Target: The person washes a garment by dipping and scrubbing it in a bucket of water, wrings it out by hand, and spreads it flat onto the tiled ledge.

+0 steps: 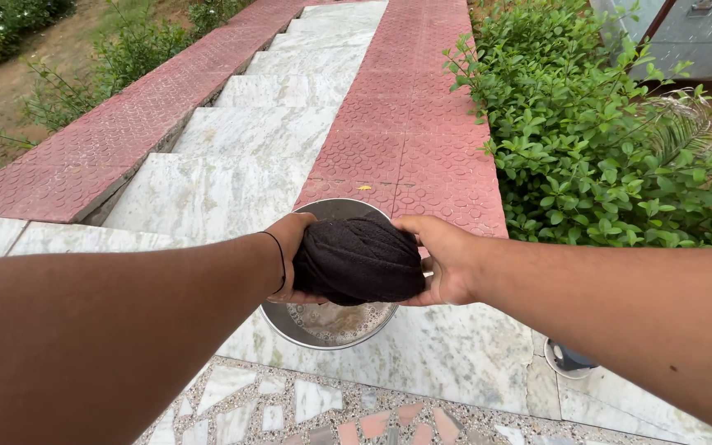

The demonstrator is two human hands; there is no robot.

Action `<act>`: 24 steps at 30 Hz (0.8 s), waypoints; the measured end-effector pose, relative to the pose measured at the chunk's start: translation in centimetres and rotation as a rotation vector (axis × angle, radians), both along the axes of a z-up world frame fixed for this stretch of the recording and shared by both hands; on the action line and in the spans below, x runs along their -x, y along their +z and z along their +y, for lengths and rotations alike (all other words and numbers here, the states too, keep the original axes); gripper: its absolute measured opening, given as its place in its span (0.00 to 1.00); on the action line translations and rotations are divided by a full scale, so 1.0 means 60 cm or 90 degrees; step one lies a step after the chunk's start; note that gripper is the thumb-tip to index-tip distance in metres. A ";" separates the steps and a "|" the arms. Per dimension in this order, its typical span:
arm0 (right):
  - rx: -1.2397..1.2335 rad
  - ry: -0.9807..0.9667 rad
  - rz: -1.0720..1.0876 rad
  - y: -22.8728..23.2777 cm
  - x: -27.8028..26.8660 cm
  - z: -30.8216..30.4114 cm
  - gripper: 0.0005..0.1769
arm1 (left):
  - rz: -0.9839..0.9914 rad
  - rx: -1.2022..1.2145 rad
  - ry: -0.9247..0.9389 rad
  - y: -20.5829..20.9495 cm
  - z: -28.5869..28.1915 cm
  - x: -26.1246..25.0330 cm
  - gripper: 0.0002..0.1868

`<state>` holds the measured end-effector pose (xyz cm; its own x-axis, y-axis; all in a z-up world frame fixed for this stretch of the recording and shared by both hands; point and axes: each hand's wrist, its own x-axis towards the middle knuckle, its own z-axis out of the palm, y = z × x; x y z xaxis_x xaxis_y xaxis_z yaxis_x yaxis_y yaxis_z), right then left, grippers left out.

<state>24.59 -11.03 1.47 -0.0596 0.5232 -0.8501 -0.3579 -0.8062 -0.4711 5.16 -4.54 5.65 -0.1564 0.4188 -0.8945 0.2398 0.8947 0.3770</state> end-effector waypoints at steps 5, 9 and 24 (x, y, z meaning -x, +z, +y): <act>-0.008 -0.051 -0.009 0.070 -0.043 -0.049 0.38 | -0.032 -0.041 -0.020 0.045 -0.026 -0.059 0.28; 0.008 -0.114 -0.016 0.162 -0.067 -0.123 0.44 | -0.052 -0.094 -0.077 0.082 -0.065 -0.114 0.24; 0.037 -0.258 -0.070 0.247 -0.346 -0.496 0.35 | -0.119 -0.066 -0.360 0.185 -0.354 -0.497 0.20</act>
<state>45.37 -40.82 16.26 0.2334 0.4364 -0.8690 -0.6014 -0.6375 -0.4816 34.99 -25.76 16.74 0.2712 0.4785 -0.8351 0.5888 0.6039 0.5372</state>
